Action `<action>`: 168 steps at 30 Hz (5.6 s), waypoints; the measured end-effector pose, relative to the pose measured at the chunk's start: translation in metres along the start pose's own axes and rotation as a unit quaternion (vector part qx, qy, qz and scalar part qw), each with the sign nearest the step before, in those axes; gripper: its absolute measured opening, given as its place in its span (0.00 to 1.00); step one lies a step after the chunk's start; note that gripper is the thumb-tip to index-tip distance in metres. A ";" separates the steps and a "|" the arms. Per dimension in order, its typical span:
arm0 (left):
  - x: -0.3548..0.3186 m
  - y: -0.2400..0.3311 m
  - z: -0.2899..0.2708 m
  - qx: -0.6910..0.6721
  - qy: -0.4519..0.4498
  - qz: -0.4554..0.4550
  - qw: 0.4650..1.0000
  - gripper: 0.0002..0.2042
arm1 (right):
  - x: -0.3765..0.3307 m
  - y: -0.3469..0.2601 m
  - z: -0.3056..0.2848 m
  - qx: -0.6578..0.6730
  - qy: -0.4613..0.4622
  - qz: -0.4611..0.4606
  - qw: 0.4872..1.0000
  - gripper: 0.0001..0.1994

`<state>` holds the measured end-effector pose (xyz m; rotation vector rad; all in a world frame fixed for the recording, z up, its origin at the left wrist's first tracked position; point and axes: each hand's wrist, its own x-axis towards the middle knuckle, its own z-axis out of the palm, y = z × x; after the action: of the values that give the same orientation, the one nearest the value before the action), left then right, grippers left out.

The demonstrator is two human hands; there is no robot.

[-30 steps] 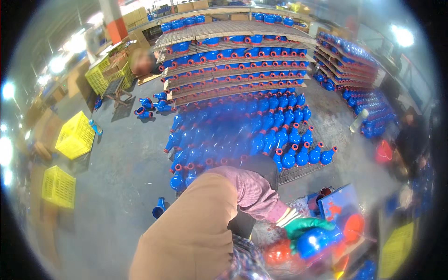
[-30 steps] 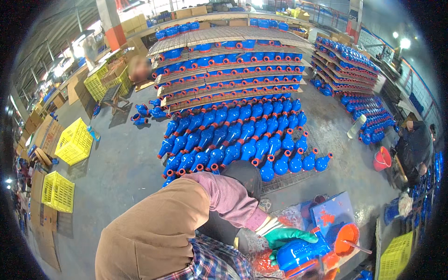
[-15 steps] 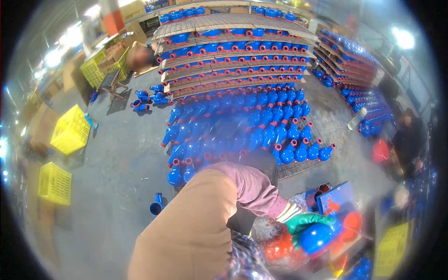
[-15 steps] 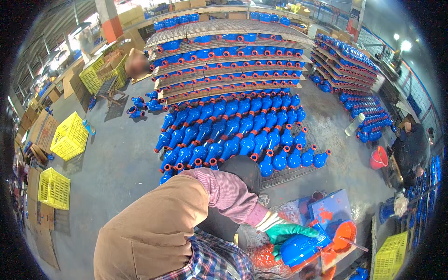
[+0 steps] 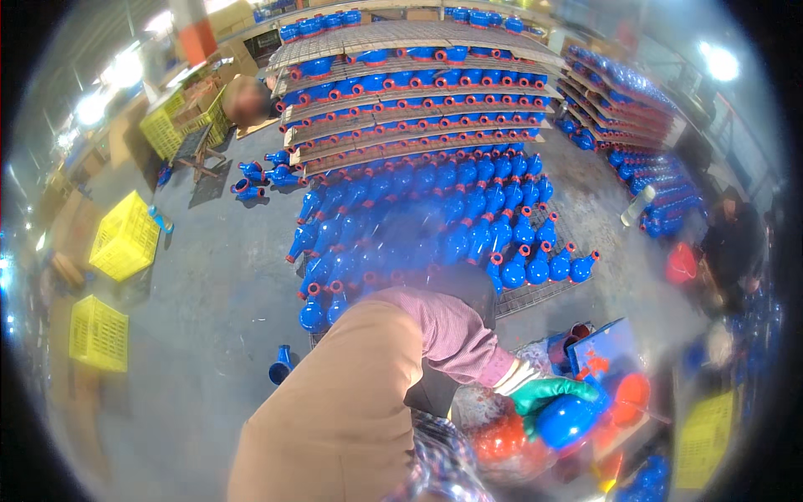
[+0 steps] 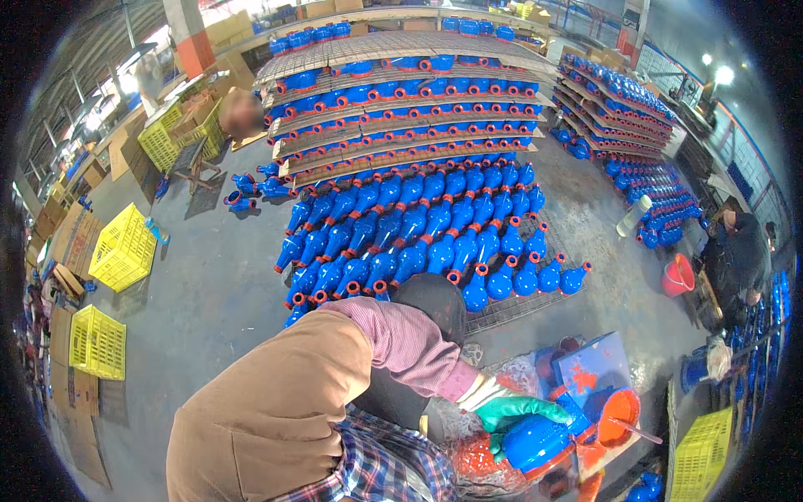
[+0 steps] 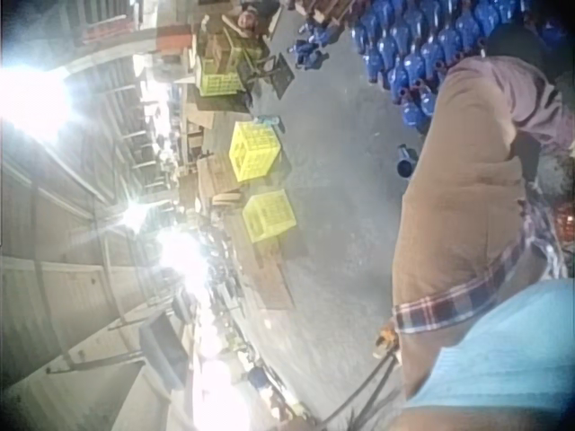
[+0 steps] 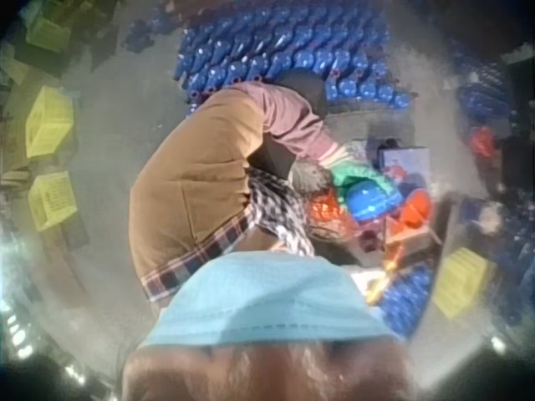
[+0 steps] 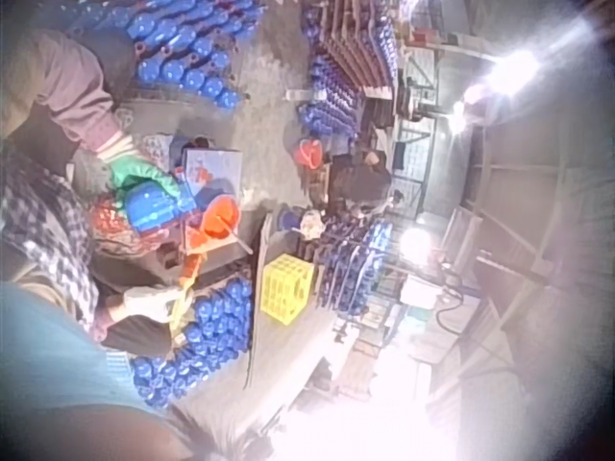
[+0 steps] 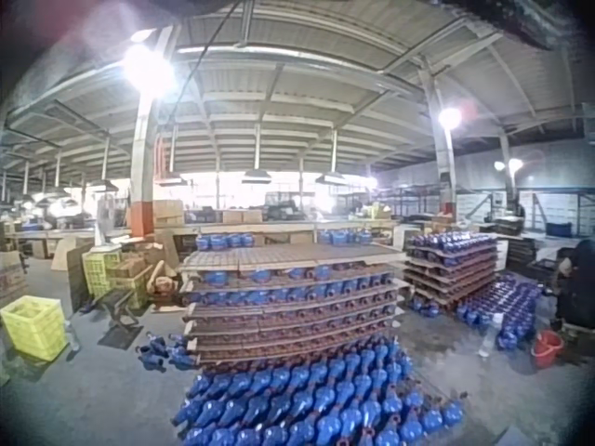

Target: Applying red paint with a brush to the neck and base of blue bulbous industrial components.

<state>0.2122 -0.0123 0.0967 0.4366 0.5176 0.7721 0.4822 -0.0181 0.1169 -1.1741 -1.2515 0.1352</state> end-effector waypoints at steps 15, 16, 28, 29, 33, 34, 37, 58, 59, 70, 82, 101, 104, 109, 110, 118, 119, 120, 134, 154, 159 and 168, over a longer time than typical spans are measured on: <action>-0.018 -0.004 0.016 -0.005 0.034 0.024 0.999 0.39 | -0.004 0.000 -0.011 -0.019 -0.038 0.024 0.999 0.16; -0.019 -0.005 0.018 -0.001 0.032 0.027 0.999 0.39 | -0.004 -0.002 -0.013 -0.023 -0.038 0.026 0.999 0.16; -0.008 0.003 -0.032 -0.052 0.080 0.042 0.995 0.25 | 0.003 -0.010 0.018 0.014 -0.028 0.187 0.982 0.12; -0.007 0.001 -0.050 -0.061 0.069 0.015 0.996 0.26 | -0.001 -0.008 0.018 0.071 -0.010 0.199 0.977 0.13; -0.005 -0.005 -0.079 0.125 0.068 0.065 0.988 0.31 | 0.005 -0.005 -0.005 0.086 0.016 0.205 0.975 0.14; -0.001 -0.003 -0.072 0.136 0.055 0.049 0.988 0.31 | 0.004 -0.007 -0.009 0.084 0.019 0.211 0.974 0.14; -0.005 0.000 -0.048 0.234 0.058 0.083 0.967 0.36 | 0.004 -0.017 -0.015 0.137 0.028 0.222 0.965 0.14; 0.021 0.027 0.017 0.744 0.046 0.314 0.588 0.39 | 0.074 -0.030 0.004 0.149 -0.214 0.064 0.963 0.11; 0.019 0.027 0.017 0.743 0.046 0.311 0.590 0.39 | 0.077 -0.030 0.006 0.140 -0.248 0.055 0.957 0.11; 0.015 0.024 0.017 0.776 0.039 0.327 0.539 0.36 | 0.084 -0.029 0.011 -0.037 -0.347 -0.117 0.930 0.15; 0.018 0.006 -0.002 0.632 0.103 0.295 0.709 0.36 | 0.022 -0.035 0.007 0.057 -0.117 -0.059 0.990 0.09; 0.023 0.015 0.015 -0.063 0.045 -0.100 0.992 0.22 | -0.008 -0.013 0.009 -0.093 -0.261 -0.143 0.950 0.14; 0.028 0.015 -0.006 -0.092 0.054 -0.096 0.990 0.37 | -0.003 -0.011 0.005 -0.079 -0.282 -0.165 0.942 0.15; 0.020 0.020 -0.023 -0.147 0.047 -0.085 0.984 0.32 | 0.000 -0.003 -0.007 0.013 -0.148 -0.097 0.984 0.15; 0.018 0.019 -0.032 -0.146 0.029 -0.093 0.984 0.34 | 0.000 -0.001 -0.005 0.059 -0.128 -0.056 0.989 0.15; 0.019 0.017 -0.057 -0.209 -0.051 -0.121 0.969 0.35 | 0.016 -0.007 0.022 0.236 -0.121 0.029 0.964 0.16; 0.019 0.016 -0.057 -0.200 -0.043 -0.124 0.971 0.34 | 0.016 -0.006 0.023 0.238 -0.127 0.020 0.963 0.16; 0.018 0.014 -0.056 -0.197 -0.003 -0.101 0.975 0.33 | 0.014 -0.006 0.024 0.248 -0.130 0.056 0.958 0.16; 0.031 0.035 -0.030 -0.249 -0.134 -0.053 0.958 0.37 | -0.004 -0.009 0.004 0.114 -0.082 0.102 0.985 0.13; -0.132 0.127 -0.020 -0.073 -0.018 0.298 0.952 0.49 | 0.107 -0.009 0.011 -0.150 -0.357 -0.370 0.845 0.28; -0.255 0.058 -0.032 -0.116 0.208 0.398 0.886 0.39 | 0.092 0.015 0.022 -0.096 -0.397 -0.270 0.872 0.27; -0.359 -0.185 -0.077 -0.180 0.548 0.358 0.734 0.20 | 0.091 0.077 0.064 0.053 -0.479 -0.157 0.862 0.20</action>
<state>0.0500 -0.3846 0.0335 -0.2955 1.3050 1.8689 0.5048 0.1154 0.1106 -0.7738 -2.2591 0.5905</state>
